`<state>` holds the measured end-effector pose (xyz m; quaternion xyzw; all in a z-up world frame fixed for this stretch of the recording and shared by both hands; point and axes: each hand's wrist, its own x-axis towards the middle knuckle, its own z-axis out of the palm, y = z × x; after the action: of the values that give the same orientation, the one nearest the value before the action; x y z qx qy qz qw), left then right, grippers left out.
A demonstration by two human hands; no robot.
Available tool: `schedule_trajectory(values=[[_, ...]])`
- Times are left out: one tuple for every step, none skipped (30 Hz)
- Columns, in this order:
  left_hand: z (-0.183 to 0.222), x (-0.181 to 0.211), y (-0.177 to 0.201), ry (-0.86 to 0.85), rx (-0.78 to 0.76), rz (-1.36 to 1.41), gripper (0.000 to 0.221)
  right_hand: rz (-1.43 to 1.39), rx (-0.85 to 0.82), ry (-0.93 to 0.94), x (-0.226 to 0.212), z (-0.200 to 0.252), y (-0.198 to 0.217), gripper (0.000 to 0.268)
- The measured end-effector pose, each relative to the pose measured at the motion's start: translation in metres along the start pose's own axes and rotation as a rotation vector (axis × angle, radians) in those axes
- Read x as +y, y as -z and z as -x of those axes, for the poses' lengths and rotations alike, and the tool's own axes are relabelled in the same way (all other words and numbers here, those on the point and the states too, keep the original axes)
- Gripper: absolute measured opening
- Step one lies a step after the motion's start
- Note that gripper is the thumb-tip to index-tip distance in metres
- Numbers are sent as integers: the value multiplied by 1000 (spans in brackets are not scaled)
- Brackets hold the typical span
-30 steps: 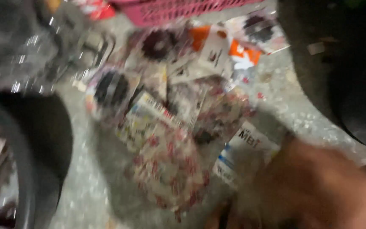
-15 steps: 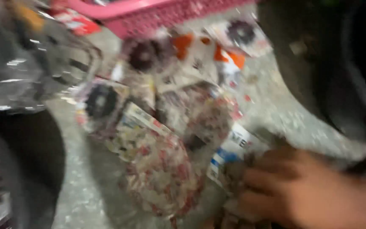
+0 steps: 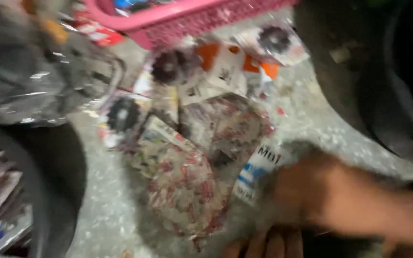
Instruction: Cleaning and inspecting motorcycle sprockets and organizing them on a workbench.
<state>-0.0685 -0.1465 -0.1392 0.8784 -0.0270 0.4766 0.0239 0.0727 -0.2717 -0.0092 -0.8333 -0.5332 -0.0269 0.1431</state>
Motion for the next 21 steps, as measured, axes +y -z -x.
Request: schedule_trajectory(values=[[-5,-3,3,17,4,-14,21,103,23,35,4,-7,1,31],[-11,-1,21,32,-23,17,21,194,21,21,2,-5,7,33],[-23,-1,44,47,-51,49,21,286,16,8,6,-6,16,37],[-4,2,27,39,-57,53,21,281,18,-1,-8,0,6,37],[14,3,11,-9,202,-72,15,8,-66,93,-23,5,-3,26],[27,2,-16,-47,497,-221,15,-238,-139,224,-30,1,-10,18],[9,-4,-4,-49,526,-245,15,-215,-127,253,-7,-9,-7,18],[-3,-2,22,-22,217,-93,18,119,-74,62,8,-8,-5,27],[-13,1,46,14,-89,65,26,455,-17,-127,24,-6,-4,38],[-1,3,42,9,-108,78,26,442,-28,-143,-3,-3,-6,38],[11,6,38,15,33,21,15,236,-24,63,-30,-1,-6,18],[17,6,19,25,218,-65,18,57,7,304,-47,-9,-3,12],[5,2,16,22,241,-82,18,74,20,324,-15,-12,-8,12],[-1,2,24,32,140,-41,12,266,-3,85,9,-6,-13,12],[-6,3,31,42,38,1,19,457,-26,-155,34,1,-21,29],[2,4,38,42,10,18,19,439,-48,-175,11,21,-36,29],[9,4,45,32,29,62,14,182,-154,-18,-13,40,-48,24],[8,0,32,21,99,69,11,-44,-223,180,-20,42,-59,19],[1,-2,21,21,121,50,11,-27,-213,202,2,27,-49,19],[-1,-3,15,-2,177,-18,14,-203,-126,67,16,18,-41,18],[-1,-3,8,-24,232,-86,22,-380,-40,-66,31,10,-34,19]])
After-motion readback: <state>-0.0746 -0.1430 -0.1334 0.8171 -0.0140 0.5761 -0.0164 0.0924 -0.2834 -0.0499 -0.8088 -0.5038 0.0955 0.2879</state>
